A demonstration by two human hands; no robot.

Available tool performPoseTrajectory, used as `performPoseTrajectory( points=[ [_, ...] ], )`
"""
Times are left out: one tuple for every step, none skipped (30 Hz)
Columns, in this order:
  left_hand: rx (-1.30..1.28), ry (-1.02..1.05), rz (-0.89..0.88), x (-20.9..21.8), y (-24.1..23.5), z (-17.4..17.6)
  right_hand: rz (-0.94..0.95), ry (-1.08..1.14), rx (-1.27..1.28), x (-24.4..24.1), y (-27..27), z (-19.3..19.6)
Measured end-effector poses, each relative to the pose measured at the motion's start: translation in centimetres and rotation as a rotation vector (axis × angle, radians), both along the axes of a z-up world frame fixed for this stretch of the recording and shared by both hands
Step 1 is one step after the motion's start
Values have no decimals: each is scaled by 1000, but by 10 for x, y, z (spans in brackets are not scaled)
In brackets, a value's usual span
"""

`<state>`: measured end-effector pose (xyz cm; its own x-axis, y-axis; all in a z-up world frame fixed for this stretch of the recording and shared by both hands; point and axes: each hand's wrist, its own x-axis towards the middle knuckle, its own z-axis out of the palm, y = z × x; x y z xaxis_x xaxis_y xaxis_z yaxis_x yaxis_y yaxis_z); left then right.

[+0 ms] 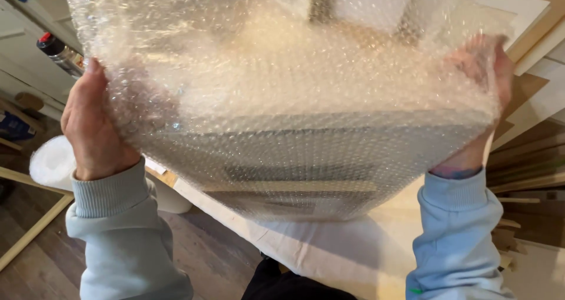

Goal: Wrapping a framed picture in bubble wrap and securing it with tape.

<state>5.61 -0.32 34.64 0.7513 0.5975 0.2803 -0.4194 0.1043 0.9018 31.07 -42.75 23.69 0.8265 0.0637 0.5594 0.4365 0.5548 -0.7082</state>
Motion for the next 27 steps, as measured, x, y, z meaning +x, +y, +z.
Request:
performPoseTrajectory(
  points=[
    [40, -34, 15, -1, 6, -8, 318, 64, 218, -14, 5, 16],
    [39, -34, 6, 0, 0, -2, 309, 64, 217, -21, 7, 22],
    [76, -35, -25, 1, -6, 5, 159, 68, -28, -26, 11, 28],
    [113, -36, -56, 1, -11, 12, 4, 71, -272, -32, 15, 34],
    [116, -40, -55, 3, -10, 11, 4, 68, -269, -19, 6, 25],
    [126, -32, -41, 4, -8, 10, 188, 74, -187, -6, -2, 16],
    [132, -16, -24, 2, -8, 8, 377, 93, -108, 3, -10, 6],
    [130, -11, -20, 1, -8, 6, 381, 98, -109, 21, -31, 0],
    [-3, -23, 21, 2, -7, 5, 285, 174, -233, 41, -51, -5],
    [-137, -35, 63, 2, -7, 5, 189, 248, -359, 61, -71, -10],
    [-135, -38, 76, 0, -7, 5, 203, 243, -359, 77, -77, -6],
    [-24, -52, 22, -2, -8, 5, 147, 288, -444, 92, -83, -2],
    [90, -62, -42, -1, -7, 6, 83, 338, -524, 105, -91, 0],
    [95, -60, -39, 1, -9, 12, 87, 339, -520, 108, -90, 15],
    [53, -53, -66, 2, -13, 17, 121, 293, -763, 112, -90, 29],
    [12, -44, -91, 3, -17, 21, 156, 239, -1004, 116, -90, 42],
    [12, -36, -92, 2, -14, 17, 160, 247, -1003, 115, -82, 44],
    [13, -46, -99, 1, -12, 14, 244, 255, -1101, 115, -75, 45],
    [16, -69, -108, 4, -9, 11, 320, 253, -1197, 118, -68, 51],
    [18, -73, -112, 6, -7, 10, 315, 251, -1196, 110, -57, 65],
    [29, -65, -120, 5, -5, 8, 372, 250, -1261, 101, -44, 77],
    [40, -56, -128, 4, -2, 6, 430, 249, -1326, 92, -31, 89],
    [34, -49, -121, 2, -1, 4, 441, 251, -1332, 65, -17, 110],
    [-39, -45, -111, 0, 1, 1, 355, 160, -1297, 38, -3, 131],
    [-109, -48, -99, 0, 4, -2, 267, 62, -1256, 13, 13, 154],
    [-112, -49, -89, 2, -2, 2, 275, 57, -1261, 16, 2, 156],
    [-11, -35, -57, 3, -5, 9, 283, 47, -1244, 17, -1, 157]
  ],
)
